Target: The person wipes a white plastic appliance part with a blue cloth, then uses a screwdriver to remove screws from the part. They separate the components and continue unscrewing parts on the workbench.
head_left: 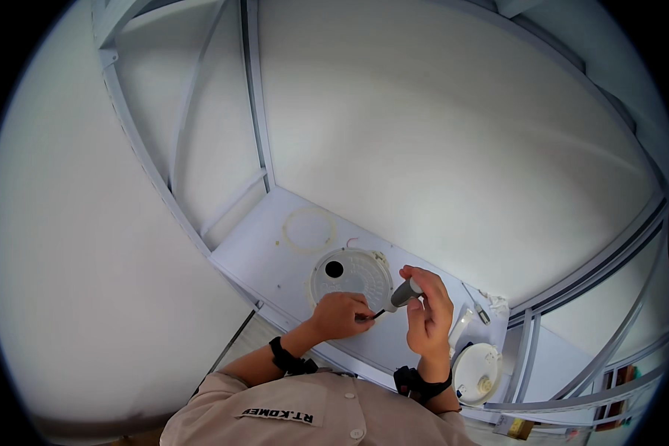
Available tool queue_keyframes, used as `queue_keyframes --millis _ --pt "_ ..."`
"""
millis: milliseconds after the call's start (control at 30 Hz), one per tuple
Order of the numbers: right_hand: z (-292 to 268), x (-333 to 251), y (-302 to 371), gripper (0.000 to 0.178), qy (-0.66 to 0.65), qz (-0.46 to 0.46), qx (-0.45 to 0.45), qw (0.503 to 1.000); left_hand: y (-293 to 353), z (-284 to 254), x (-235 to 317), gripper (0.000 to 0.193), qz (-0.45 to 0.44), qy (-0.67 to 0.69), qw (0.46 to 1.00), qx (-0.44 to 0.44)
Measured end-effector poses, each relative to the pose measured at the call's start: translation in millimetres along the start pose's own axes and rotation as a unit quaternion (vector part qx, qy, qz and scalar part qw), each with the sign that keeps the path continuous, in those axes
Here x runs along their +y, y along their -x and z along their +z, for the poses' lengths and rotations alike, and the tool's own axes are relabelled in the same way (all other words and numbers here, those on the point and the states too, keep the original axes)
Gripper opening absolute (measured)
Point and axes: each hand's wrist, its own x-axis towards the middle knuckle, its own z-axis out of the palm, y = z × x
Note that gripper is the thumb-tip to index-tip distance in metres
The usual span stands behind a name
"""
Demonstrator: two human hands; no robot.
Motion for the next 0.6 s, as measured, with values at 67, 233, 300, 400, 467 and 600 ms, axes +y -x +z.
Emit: queue_keyframes --millis 67,233,300,400,467,600 --pt "-0.5 -7.4 -4.7 0.048 0.050 -0.034 -0.012 0.998 0.6 -0.5 -0.4 0.012 -0.003 -0.003 1.000 0.001" --pt "-5.2 2.8 9.9 0.047 0.041 0.036 0.013 0.998 0.0 1.3 -0.3 0.012 0.000 0.002 1.000 0.008" --pt "6.3 -1.6 6.7 0.049 -0.059 0.092 0.063 0.992 0.3 1.0 0.0 0.012 0.002 0.001 1.000 0.006" --pt "1.3 -2.3 -0.9 0.049 0.020 0.010 0.008 1.000 0.1 -1.9 2.0 0.012 0.002 -0.005 1.000 0.007" --pt "-0.9 -4.7 -1.5 0.046 0.068 -0.025 0.002 0.997 -0.7 -2.1 2.4 0.012 0.004 -0.008 1.000 0.006" --pt "-5.1 3.6 10.4 0.042 0.087 -0.004 -0.001 0.996 -0.4 -1.2 0.9 0.011 0.006 -0.009 1.000 0.005"
